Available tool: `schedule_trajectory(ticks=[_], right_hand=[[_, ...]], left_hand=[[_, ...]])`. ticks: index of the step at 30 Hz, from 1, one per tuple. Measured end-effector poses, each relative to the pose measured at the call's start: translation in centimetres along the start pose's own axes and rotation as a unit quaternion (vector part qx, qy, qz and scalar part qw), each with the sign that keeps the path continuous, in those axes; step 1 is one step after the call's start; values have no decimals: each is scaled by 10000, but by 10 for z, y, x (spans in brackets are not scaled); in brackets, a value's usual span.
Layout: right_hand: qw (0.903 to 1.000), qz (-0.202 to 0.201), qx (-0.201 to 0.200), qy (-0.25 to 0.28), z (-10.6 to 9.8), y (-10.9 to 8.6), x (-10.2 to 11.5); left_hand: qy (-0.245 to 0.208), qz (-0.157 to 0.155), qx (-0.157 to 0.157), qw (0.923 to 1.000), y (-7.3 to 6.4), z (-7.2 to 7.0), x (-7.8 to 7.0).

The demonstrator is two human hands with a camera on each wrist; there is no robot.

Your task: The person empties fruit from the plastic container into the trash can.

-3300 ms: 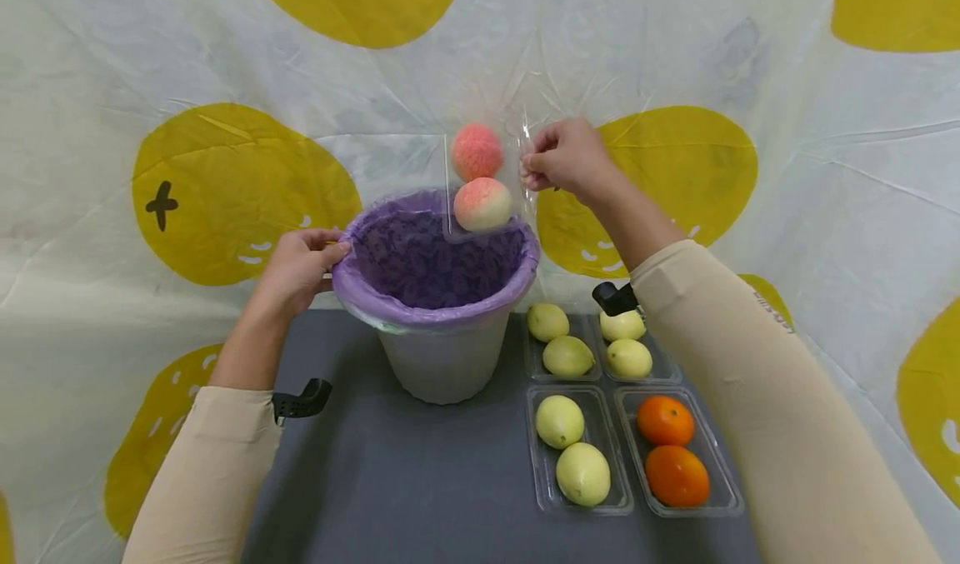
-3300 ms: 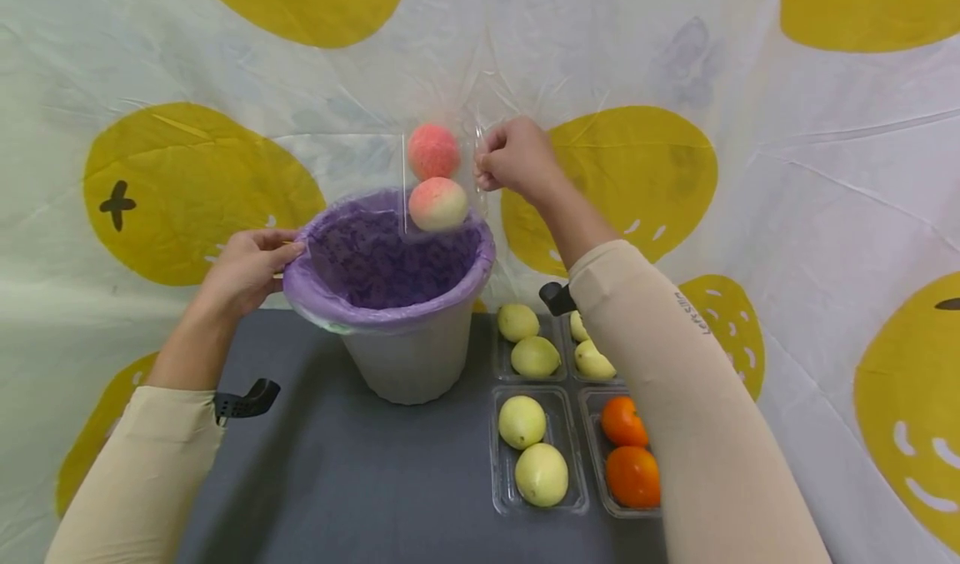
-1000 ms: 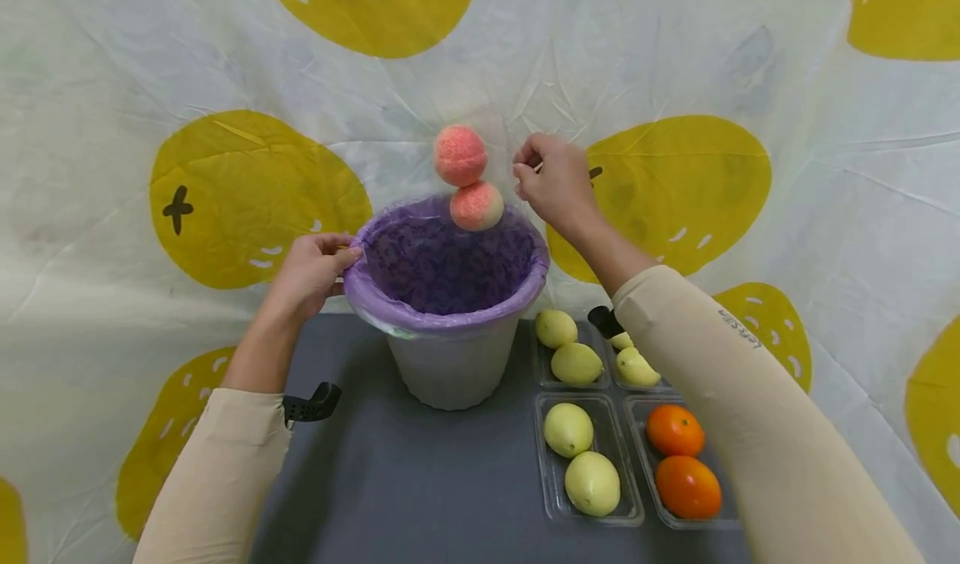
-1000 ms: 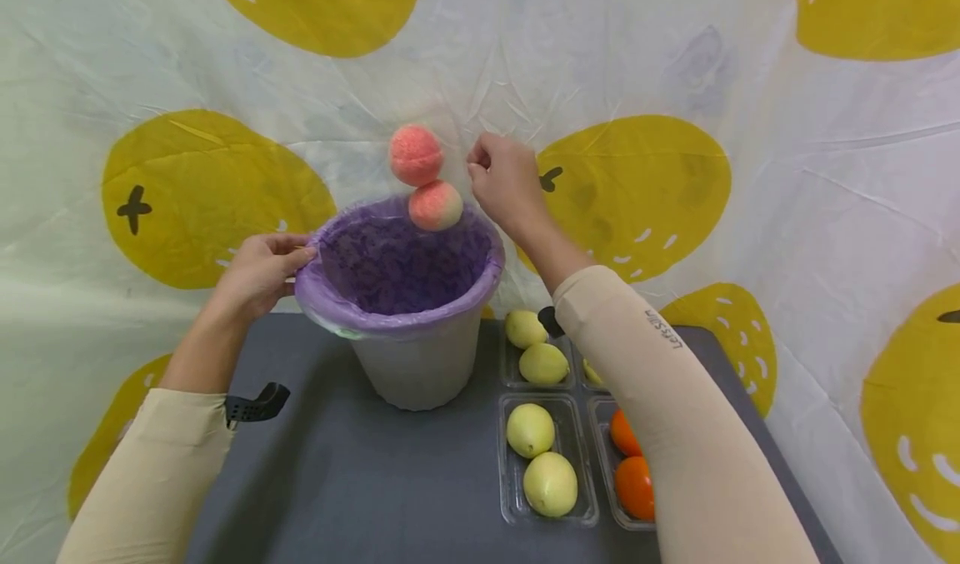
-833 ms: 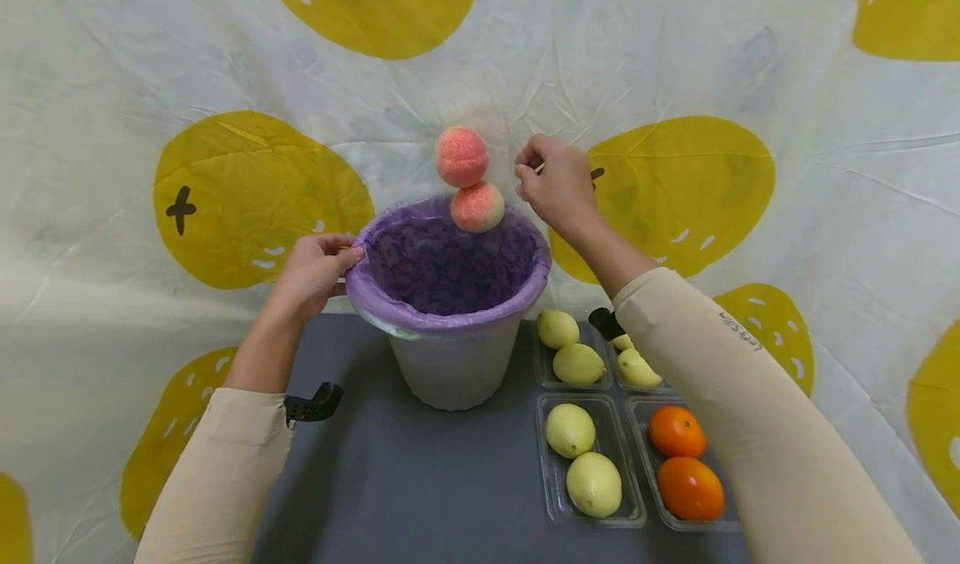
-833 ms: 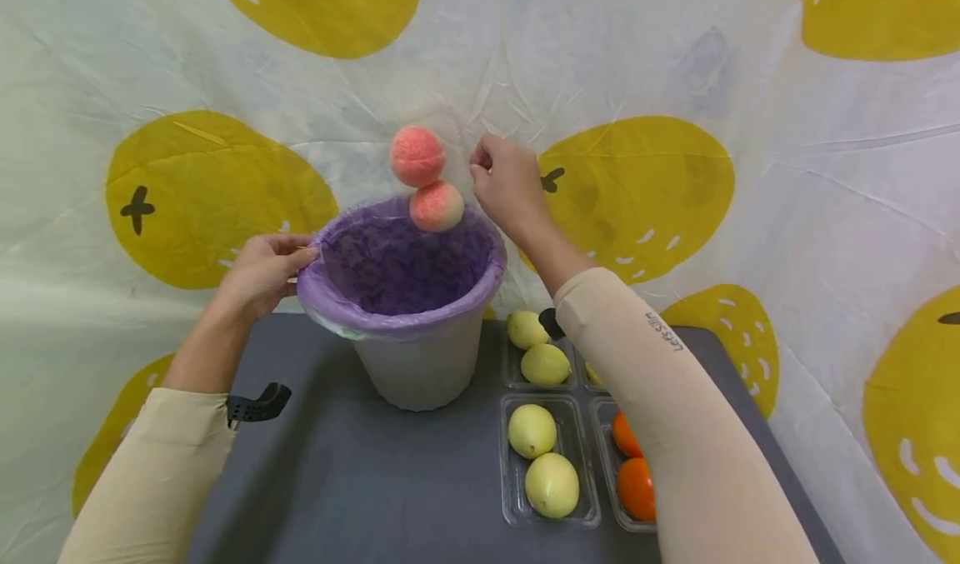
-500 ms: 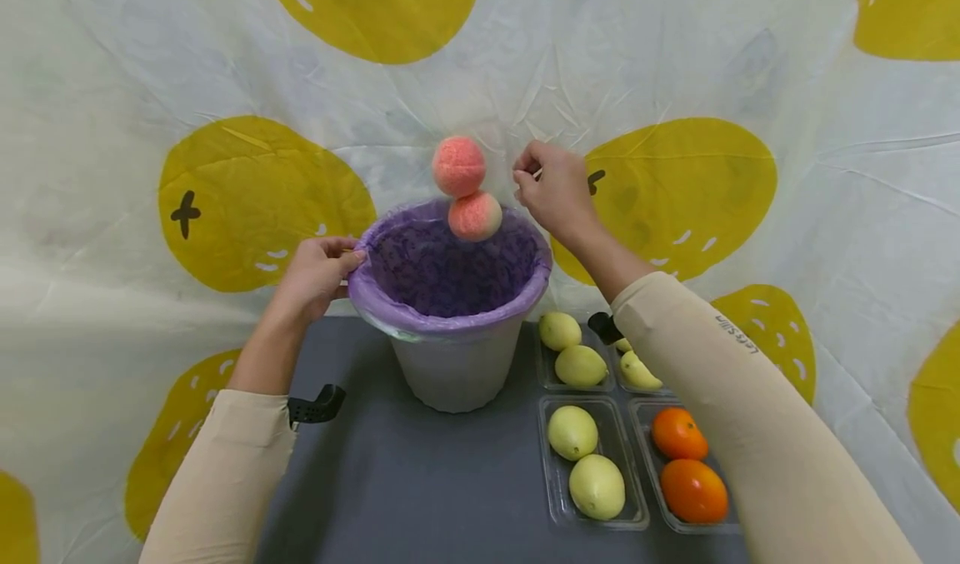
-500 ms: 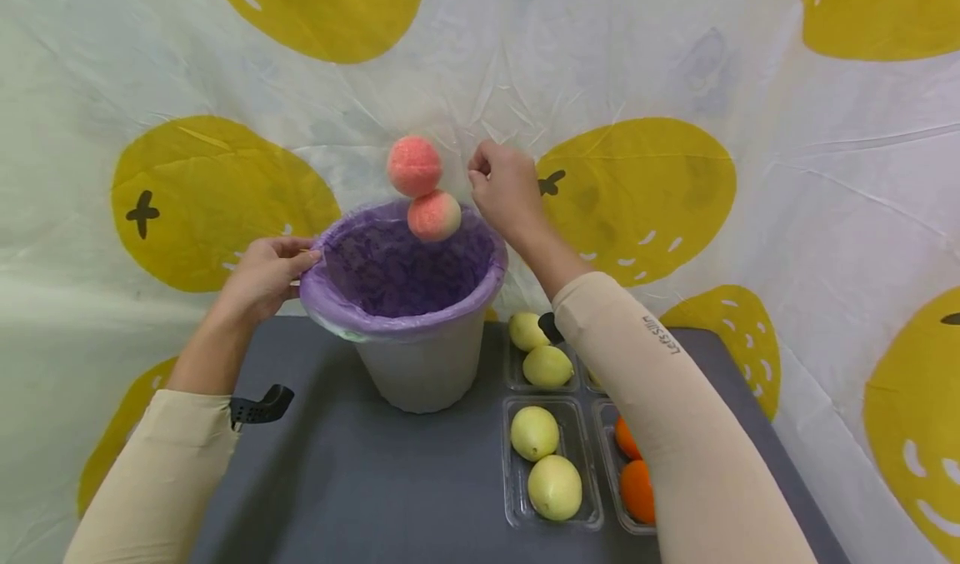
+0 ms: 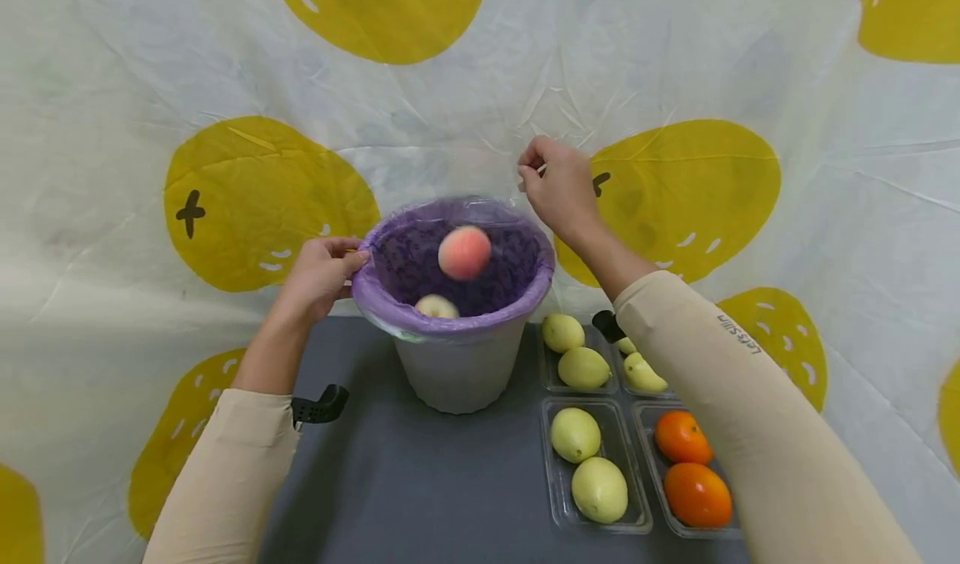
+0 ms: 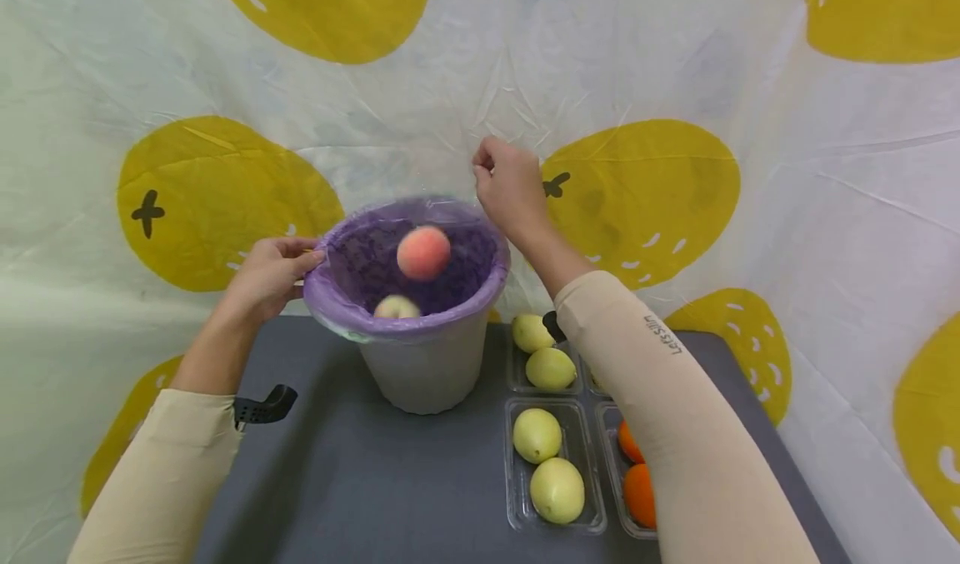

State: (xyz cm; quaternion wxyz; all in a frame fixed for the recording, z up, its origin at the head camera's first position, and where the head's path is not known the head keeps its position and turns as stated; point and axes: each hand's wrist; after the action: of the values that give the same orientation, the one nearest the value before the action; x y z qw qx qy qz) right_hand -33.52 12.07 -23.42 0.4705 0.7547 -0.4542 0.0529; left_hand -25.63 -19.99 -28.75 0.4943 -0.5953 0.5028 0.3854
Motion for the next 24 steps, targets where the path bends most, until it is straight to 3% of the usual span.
schedule_trajectory(ticks=[14, 24], right_hand=[[9999, 39, -105, 54, -10, 3, -3], [9917, 608, -412, 1051, -31, -5, -16]], left_hand=[[30, 21, 29, 10000, -1, 3, -3], [33, 74, 93, 9999, 1, 2, -2]])
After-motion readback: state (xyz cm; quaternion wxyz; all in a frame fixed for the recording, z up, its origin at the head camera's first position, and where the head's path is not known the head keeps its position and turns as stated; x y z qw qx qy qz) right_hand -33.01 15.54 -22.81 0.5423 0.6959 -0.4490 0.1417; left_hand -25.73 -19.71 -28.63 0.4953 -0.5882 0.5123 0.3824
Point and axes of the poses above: each hand's wrist, its own y-axis towards the middle knuckle, its own z-axis out of the palm, x = y × z, and after that the axes turned 3 degrees about -z, right-handed
